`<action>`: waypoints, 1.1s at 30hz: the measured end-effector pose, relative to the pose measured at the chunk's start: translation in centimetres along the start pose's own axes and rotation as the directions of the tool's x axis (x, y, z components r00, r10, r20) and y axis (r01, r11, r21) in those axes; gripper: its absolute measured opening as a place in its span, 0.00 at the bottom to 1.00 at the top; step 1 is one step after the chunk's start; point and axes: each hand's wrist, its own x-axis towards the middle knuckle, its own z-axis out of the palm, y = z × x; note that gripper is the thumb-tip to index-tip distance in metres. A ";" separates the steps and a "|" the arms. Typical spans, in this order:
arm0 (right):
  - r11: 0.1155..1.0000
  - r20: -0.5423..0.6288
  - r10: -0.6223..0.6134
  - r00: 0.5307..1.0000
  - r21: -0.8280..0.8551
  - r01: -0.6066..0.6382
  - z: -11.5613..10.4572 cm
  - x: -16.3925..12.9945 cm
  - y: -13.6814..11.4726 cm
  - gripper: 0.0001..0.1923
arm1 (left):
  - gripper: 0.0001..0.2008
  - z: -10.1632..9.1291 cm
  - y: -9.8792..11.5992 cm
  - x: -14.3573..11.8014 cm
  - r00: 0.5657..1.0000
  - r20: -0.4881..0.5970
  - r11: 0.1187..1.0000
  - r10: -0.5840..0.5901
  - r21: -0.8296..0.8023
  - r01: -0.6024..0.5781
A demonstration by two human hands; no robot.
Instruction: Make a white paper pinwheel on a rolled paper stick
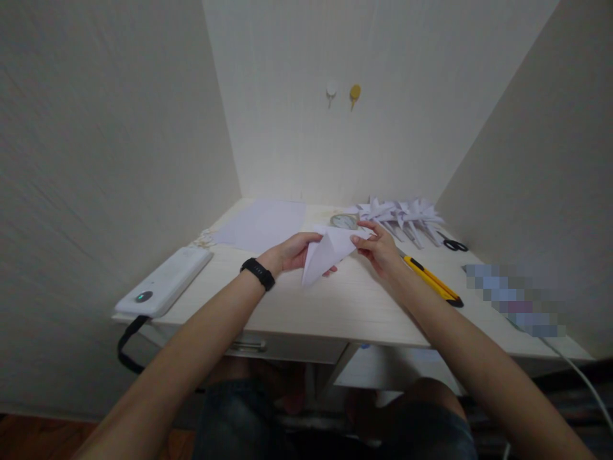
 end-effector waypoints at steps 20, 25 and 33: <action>0.964 0.026 0.173 0.985 -0.208 -0.164 -1.9 -3.6 -1.1 0.14 | 0.31 -1.1 0.0 0.0 0.935 -0.120 0.751 0.334 0.633 -0.187; 0.954 0.049 0.259 0.965 -0.169 -0.247 -2.4 -5.6 -0.9 0.13 | 0.28 0.2 -0.4 0.0 0.868 -0.052 0.506 0.493 0.829 -0.238; 0.940 0.022 0.341 0.940 -0.023 -0.341 -1.8 -7.1 -1.0 0.08 | 0.19 5.7 -2.2 0.2 0.911 0.248 -0.093 0.330 0.969 -0.230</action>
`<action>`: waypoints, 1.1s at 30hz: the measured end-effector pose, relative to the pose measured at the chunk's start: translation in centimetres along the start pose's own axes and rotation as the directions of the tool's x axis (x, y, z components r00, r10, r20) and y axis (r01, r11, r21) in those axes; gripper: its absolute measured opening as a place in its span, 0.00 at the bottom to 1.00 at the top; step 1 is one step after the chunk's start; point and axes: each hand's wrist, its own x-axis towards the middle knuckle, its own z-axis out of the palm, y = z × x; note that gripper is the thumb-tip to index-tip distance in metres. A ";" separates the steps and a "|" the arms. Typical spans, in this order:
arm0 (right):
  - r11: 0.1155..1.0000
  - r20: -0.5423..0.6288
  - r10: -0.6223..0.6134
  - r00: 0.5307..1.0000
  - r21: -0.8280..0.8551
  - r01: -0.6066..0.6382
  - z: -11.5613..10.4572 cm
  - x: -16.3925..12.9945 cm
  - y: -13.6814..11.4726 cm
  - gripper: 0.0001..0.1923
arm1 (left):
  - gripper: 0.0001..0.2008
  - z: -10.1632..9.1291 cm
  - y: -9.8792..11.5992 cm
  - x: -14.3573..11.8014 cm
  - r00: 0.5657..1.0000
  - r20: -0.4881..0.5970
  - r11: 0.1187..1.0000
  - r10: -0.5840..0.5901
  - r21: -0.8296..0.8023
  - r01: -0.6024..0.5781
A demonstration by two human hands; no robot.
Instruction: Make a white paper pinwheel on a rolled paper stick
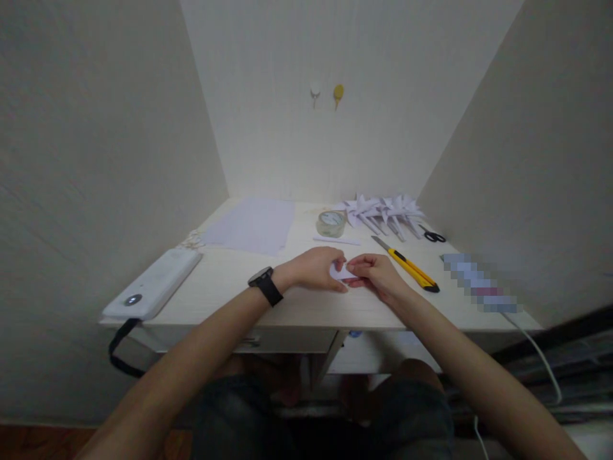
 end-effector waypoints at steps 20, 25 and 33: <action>0.987 0.105 0.158 0.982 -0.027 -0.156 -2.3 -1.8 -0.5 0.08 | 0.09 0.0 -0.1 0.4 0.991 0.101 0.994 0.086 0.052 -0.092; 0.982 0.176 -0.009 0.984 -0.184 0.042 -2.5 -2.1 0.0 0.17 | 0.08 0.1 -0.4 0.1 0.990 0.042 0.990 0.136 0.031 -0.137; 0.501 0.241 -0.524 0.817 -0.688 0.524 -2.4 -2.8 1.2 0.13 | 0.08 0.3 -0.5 -0.3 0.991 0.034 0.991 0.131 0.020 -0.132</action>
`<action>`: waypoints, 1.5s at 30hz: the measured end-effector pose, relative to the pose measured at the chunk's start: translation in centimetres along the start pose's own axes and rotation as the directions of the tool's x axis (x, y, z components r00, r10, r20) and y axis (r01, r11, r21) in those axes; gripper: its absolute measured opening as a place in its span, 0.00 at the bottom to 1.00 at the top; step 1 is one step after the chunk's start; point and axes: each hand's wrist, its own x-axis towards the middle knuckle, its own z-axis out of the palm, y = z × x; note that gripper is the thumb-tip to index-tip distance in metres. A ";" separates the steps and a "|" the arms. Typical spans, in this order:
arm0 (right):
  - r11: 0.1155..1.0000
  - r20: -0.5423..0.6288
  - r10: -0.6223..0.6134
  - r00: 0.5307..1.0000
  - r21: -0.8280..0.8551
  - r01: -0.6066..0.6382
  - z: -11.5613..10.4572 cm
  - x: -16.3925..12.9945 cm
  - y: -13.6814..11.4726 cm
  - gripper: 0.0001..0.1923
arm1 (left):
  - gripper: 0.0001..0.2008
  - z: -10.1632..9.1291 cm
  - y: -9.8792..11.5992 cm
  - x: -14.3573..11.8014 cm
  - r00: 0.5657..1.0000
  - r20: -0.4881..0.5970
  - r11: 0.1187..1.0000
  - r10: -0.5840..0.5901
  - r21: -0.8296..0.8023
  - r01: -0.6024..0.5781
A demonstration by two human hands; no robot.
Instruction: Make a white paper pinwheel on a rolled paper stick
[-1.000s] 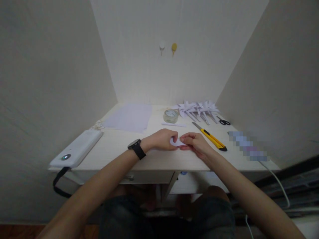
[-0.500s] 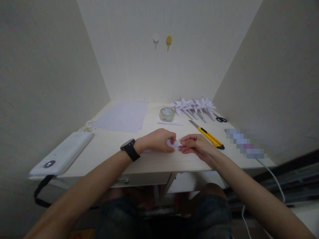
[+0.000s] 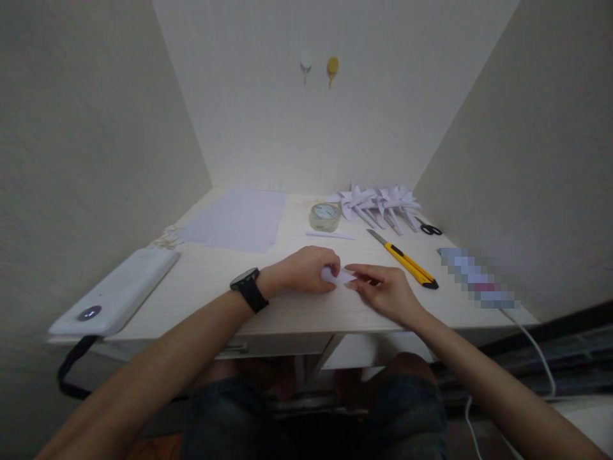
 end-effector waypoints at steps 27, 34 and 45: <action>0.997 -0.016 0.020 1.000 0.078 -0.019 0.1 -0.1 -0.2 0.06 | 0.06 1.3 0.3 0.0 0.992 -0.120 0.998 0.048 -0.036 -0.052; 0.997 0.010 0.012 1.000 0.079 -0.013 0.1 -0.2 0.0 0.06 | 0.08 1.3 0.6 0.1 0.995 -0.088 0.998 0.057 -0.029 -0.059; 0.999 0.008 -0.031 0.999 0.039 0.031 -0.1 -0.2 -0.1 0.05 | 0.04 1.7 1.0 0.1 0.992 -0.100 0.995 0.077 -0.059 -0.084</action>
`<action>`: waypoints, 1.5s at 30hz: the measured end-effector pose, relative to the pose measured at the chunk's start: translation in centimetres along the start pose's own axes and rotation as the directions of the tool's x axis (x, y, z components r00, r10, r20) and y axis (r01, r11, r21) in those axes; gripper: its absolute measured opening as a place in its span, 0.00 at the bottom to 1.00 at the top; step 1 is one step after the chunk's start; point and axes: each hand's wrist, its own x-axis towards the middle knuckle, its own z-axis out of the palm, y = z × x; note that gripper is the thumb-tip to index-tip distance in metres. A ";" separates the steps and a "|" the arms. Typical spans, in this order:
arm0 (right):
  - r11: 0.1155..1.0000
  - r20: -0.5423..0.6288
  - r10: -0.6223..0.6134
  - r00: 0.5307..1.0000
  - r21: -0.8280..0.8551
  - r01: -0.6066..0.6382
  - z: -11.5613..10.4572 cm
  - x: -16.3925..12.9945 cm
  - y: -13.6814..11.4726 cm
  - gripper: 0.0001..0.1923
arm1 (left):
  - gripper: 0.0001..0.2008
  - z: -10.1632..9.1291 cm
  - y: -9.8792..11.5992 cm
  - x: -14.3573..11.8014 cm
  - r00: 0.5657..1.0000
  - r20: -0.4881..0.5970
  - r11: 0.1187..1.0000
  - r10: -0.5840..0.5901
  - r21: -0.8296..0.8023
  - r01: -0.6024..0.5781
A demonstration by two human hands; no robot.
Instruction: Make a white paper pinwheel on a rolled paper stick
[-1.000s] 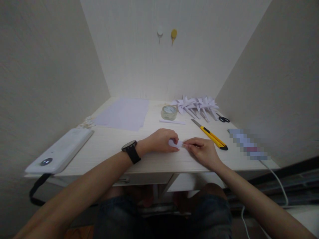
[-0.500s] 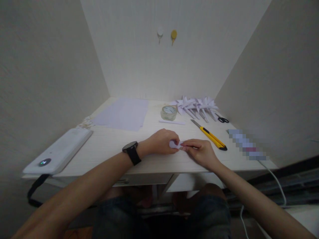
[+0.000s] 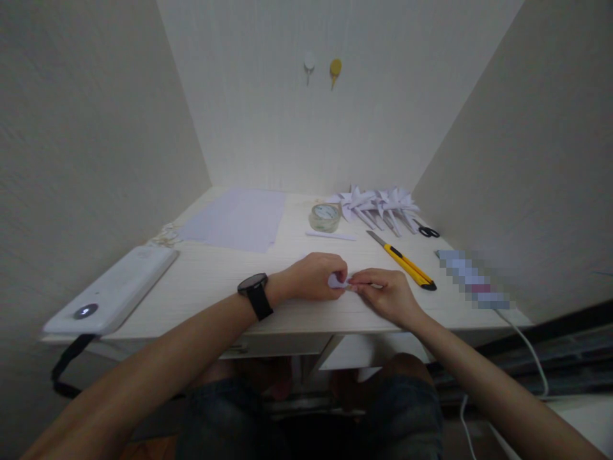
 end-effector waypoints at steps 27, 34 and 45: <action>0.936 0.010 0.268 0.963 0.236 -0.263 0.1 -0.1 0.1 0.07 | 0.06 -0.7 -0.3 -0.1 1.000 0.012 0.998 0.019 -0.059 -0.018; 0.989 -0.023 0.148 0.989 0.002 -0.148 0.4 -0.5 0.5 0.04 | 0.04 -0.8 -0.5 0.0 0.998 0.031 0.995 0.048 -0.094 -0.045; 0.968 -0.034 -0.129 0.991 -0.220 0.119 0.4 -0.9 0.7 0.06 | 0.06 -0.8 -0.8 0.0 1.000 0.012 0.994 0.027 -0.109 -0.026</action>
